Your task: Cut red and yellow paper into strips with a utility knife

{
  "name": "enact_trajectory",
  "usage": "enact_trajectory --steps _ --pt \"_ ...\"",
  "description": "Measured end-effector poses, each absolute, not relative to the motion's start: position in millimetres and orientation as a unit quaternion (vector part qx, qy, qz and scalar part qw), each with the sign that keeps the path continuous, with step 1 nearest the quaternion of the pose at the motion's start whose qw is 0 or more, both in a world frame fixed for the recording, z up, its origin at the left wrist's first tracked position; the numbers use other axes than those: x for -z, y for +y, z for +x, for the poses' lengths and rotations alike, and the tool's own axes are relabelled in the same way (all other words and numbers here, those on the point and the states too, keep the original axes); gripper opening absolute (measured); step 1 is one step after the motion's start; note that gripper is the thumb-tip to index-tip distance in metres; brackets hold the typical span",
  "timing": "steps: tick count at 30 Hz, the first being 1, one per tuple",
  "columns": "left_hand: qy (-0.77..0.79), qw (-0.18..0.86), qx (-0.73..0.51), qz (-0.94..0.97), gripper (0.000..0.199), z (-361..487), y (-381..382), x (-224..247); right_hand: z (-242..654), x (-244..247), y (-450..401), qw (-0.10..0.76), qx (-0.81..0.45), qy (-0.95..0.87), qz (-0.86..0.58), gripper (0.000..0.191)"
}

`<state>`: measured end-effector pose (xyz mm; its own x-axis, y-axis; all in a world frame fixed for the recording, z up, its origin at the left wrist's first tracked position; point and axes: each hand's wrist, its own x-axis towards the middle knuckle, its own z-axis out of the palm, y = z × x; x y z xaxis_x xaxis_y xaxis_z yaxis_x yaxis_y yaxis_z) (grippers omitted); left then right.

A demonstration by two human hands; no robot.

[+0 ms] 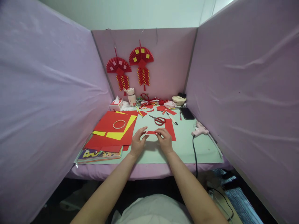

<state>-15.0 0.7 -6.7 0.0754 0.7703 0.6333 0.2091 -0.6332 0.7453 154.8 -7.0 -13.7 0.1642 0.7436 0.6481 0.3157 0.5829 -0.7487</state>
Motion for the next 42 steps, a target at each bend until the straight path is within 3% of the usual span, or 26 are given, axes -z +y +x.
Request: enact_trajectory --steps 5,17,25,31,42 --pt "0.341 0.127 -0.589 0.721 0.034 -17.1 5.3 11.4 153.1 10.9 -12.3 0.644 -0.131 -0.645 -0.391 0.02" --pt "0.326 0.112 -0.607 0.717 0.018 -18.5 3.4 4.5 152.8 13.4 -8.7 0.661 -0.103 -0.639 -0.379 0.016" --pt "0.395 0.176 -0.589 0.682 0.002 -16.9 7.2 11.9 151.9 15.9 -9.4 0.65 -0.135 -0.629 -0.404 0.013" --pt "0.433 0.245 -0.566 0.657 0.003 -15.0 7.1 10.7 151.0 16.9 -8.4 0.642 -0.179 -0.611 -0.428 0.013" --pt "0.457 0.366 -0.551 0.594 0.025 -14.6 15.8 18.0 152.5 23.8 -0.6 0.611 -0.268 -0.565 -0.486 0.023"
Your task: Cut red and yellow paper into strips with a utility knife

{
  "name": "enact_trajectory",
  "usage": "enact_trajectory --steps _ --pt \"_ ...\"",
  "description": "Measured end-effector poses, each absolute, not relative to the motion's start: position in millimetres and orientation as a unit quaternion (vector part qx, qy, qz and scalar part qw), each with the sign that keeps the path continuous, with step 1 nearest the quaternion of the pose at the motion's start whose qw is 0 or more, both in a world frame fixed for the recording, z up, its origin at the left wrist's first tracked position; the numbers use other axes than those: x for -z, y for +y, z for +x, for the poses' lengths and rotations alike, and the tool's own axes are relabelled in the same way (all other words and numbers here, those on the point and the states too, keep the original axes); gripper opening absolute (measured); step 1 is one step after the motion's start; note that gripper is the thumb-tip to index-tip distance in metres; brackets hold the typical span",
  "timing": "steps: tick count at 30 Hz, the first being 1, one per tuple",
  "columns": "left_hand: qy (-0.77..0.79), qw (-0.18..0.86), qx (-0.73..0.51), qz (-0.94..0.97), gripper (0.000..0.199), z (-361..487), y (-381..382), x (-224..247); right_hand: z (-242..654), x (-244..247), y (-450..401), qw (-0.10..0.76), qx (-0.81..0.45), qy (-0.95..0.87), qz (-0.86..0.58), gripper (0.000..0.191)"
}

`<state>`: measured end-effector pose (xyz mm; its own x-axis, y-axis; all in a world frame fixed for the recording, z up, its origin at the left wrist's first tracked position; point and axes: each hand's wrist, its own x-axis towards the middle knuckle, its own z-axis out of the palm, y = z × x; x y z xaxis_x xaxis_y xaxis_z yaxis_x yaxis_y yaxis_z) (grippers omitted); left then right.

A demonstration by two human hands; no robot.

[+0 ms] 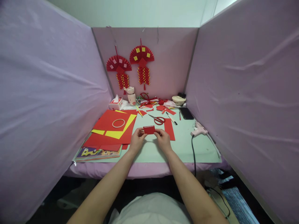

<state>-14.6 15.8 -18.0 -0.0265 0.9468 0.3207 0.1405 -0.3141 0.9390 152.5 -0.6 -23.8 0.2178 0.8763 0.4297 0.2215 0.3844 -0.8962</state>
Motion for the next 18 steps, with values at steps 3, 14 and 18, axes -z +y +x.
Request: enact_trajectory --steps 3,14,18 --pt "0.452 0.408 -0.554 0.568 0.028 -15.9 21.5 25.5 154.1 26.8 2.2 0.607 -0.283 -0.552 -0.497 0.026" --pt "0.416 0.493 -0.576 0.502 0.038 -13.4 20.2 18.6 159.5 27.5 6.2 0.604 -0.317 -0.527 -0.507 0.033" --pt "0.414 0.513 -0.569 0.491 0.035 -13.2 21.1 21.0 158.3 28.4 5.1 0.594 -0.328 -0.542 -0.495 0.031"
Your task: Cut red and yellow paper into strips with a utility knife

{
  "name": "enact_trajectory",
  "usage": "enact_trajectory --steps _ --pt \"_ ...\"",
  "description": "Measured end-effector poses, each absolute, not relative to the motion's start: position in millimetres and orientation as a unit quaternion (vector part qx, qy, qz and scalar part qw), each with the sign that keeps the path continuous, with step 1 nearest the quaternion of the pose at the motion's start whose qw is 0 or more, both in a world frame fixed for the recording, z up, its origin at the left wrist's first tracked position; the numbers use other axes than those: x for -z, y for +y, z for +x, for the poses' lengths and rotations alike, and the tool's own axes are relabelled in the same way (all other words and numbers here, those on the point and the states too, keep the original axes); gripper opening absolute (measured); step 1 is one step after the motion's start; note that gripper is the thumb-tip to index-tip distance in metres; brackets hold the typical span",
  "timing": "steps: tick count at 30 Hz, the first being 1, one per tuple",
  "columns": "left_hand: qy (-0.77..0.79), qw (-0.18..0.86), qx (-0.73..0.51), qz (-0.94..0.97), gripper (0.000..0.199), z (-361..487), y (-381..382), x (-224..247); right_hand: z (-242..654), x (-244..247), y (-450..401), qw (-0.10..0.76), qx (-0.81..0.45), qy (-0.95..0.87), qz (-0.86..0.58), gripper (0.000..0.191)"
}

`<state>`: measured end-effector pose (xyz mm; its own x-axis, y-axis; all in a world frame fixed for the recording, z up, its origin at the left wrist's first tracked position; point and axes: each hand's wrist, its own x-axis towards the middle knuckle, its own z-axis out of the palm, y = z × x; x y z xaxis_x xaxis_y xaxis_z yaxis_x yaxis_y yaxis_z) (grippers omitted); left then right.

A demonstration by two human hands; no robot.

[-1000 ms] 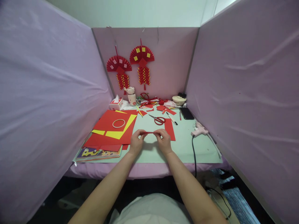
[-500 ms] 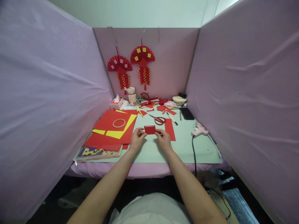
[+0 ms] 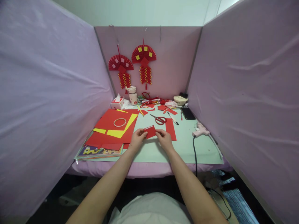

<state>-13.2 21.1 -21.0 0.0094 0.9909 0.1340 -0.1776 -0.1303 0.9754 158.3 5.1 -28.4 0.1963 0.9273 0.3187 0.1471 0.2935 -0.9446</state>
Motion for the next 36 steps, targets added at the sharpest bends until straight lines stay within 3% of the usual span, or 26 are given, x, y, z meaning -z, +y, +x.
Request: enact_trajectory --steps 23,30,36 --pt "0.424 0.504 -0.585 0.473 0.034 -13.2 19.1 19.2 158.0 32.7 6.9 0.599 -0.307 -0.555 -0.489 0.033" --pt "0.42 0.52 -0.599 0.441 0.034 -12.3 20.7 18.4 157.7 29.0 2.0 0.641 -0.233 -0.533 -0.501 0.026" --pt "0.383 0.624 -0.531 0.426 0.055 -11.3 12.1 9.6 154.0 20.2 -6.0 0.647 -0.164 -0.57 -0.479 0.013"
